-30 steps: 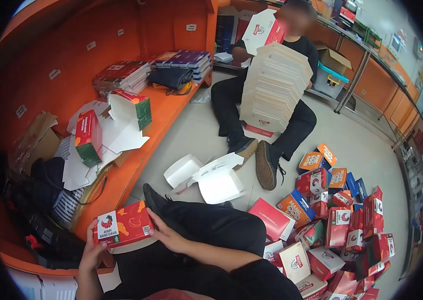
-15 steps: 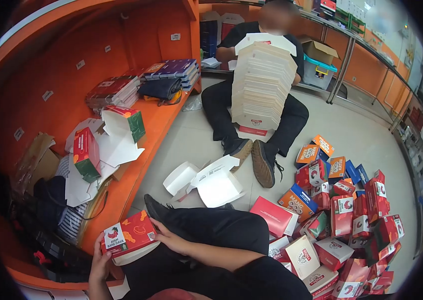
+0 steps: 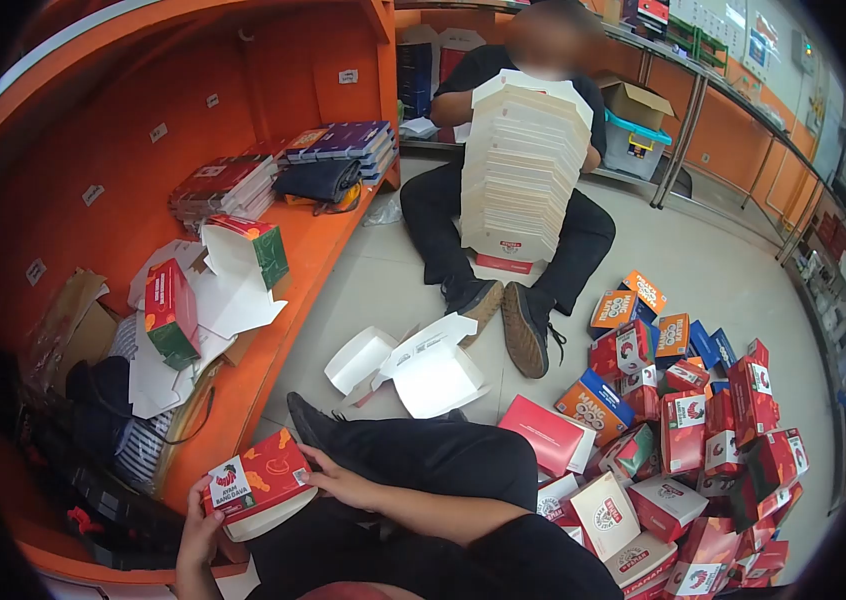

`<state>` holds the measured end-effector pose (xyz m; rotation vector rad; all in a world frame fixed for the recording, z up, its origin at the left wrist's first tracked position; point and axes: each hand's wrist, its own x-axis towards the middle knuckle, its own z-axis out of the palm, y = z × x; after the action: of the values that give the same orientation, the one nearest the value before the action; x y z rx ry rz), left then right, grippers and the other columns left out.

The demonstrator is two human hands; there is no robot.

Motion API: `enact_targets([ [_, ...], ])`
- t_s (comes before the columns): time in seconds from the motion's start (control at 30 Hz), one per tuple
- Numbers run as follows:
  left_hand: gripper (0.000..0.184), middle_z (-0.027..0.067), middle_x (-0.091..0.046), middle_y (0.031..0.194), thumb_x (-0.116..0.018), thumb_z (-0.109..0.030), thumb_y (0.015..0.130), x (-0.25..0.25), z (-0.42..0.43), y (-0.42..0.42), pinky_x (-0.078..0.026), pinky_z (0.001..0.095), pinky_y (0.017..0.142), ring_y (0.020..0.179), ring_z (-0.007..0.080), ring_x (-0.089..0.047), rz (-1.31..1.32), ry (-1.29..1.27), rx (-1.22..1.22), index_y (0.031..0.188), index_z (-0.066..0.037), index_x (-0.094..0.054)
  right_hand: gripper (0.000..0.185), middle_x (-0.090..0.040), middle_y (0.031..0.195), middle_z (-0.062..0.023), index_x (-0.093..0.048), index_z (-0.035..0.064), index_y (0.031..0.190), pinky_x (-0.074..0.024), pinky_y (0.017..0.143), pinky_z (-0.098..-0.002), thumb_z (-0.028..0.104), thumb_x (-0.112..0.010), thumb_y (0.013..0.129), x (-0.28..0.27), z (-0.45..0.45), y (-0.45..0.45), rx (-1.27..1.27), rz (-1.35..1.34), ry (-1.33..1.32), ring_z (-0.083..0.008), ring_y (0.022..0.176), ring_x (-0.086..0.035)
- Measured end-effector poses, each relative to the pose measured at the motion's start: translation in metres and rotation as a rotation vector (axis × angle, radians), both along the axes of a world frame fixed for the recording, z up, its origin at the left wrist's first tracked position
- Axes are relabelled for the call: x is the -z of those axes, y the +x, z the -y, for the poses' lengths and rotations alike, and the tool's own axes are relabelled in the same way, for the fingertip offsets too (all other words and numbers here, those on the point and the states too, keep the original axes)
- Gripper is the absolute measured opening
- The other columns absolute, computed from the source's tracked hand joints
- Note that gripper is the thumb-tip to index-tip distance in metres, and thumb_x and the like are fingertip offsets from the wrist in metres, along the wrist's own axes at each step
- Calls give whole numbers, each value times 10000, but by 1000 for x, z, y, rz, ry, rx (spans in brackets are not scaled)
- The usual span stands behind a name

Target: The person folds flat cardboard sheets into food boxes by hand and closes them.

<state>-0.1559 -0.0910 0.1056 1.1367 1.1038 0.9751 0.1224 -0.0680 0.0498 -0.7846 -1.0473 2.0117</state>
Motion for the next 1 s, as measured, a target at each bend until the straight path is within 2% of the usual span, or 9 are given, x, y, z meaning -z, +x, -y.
enact_targets([
  [0.2,747,119,-372,1305,-667,-215,741,-9,3,8,-330,375,1007,1208,228,-389,390,-83,-9,1355,-69,-267,670,-379,1309,-132,-112,165,1424,-381,916,-322,345,-491,902,19,-2,-2,5,40,80,-184,1159,-412],
  [0.3,733,120,-364,1317,-612,-140,748,9,-3,-8,-311,365,1022,1220,230,-375,-57,39,9,1379,-70,-246,682,-341,1344,-128,-109,162,1422,-393,893,-308,325,-509,894,18,-1,0,-23,56,90,-183,1126,-436],
  [0.33,672,115,-280,1315,-486,49,750,-2,-1,-2,-307,337,1030,1242,224,-337,-148,95,15,1374,-29,-249,687,-324,1358,-124,-108,168,1421,-400,878,-309,318,-517,889,18,-1,-2,-6,67,105,-181,1117,-438],
  [0.47,520,178,-436,1260,-464,-85,849,41,-10,-14,-358,361,989,1174,232,-439,-135,198,-170,1330,20,-298,697,-254,1403,-81,-104,184,1418,-420,854,-315,294,-533,880,10,-1,-3,50,106,143,-175,1106,-442],
  [0.57,653,108,-282,1416,-462,-402,897,32,-3,14,-297,402,1044,1277,251,-332,66,50,-257,1416,-126,-177,738,-240,1415,-88,-104,208,1409,-444,847,-332,307,-581,853,15,-2,-4,39,162,32,-191,1073,-501],
  [0.63,679,131,-321,1398,-293,-551,907,41,-11,22,-257,438,1052,1276,257,-331,254,71,-206,1412,-110,-190,744,-238,1414,-76,-81,205,1415,-435,859,-336,284,-569,859,4,1,3,73,44,18,-190,1114,-464],
  [0.7,780,122,-319,1396,-303,-636,859,36,-21,17,-272,452,1039,1269,265,-340,315,64,-50,1412,-102,-174,743,-219,1418,-71,-55,194,1422,-418,886,-337,249,-549,871,6,-3,7,155,-41,88,-184,1150,-433],
  [0.87,952,116,-251,1424,-433,-676,777,-39,-33,63,-273,437,1034,1280,270,-314,201,272,134,1419,-75,-69,773,-117,1458,-125,16,106,1428,-250,1046,-364,113,-511,862,-16,-10,32,280,-207,372,-231,1295,-279],
  [1.0,1054,144,-208,1430,-571,-607,721,-75,-40,105,-267,406,1036,1293,258,-286,74,372,189,1424,-53,-17,812,-114,1455,-138,69,88,1423,-145,1075,-355,159,-510,859,-32,-8,56,410,-191,598,-231,1336,-168],
])
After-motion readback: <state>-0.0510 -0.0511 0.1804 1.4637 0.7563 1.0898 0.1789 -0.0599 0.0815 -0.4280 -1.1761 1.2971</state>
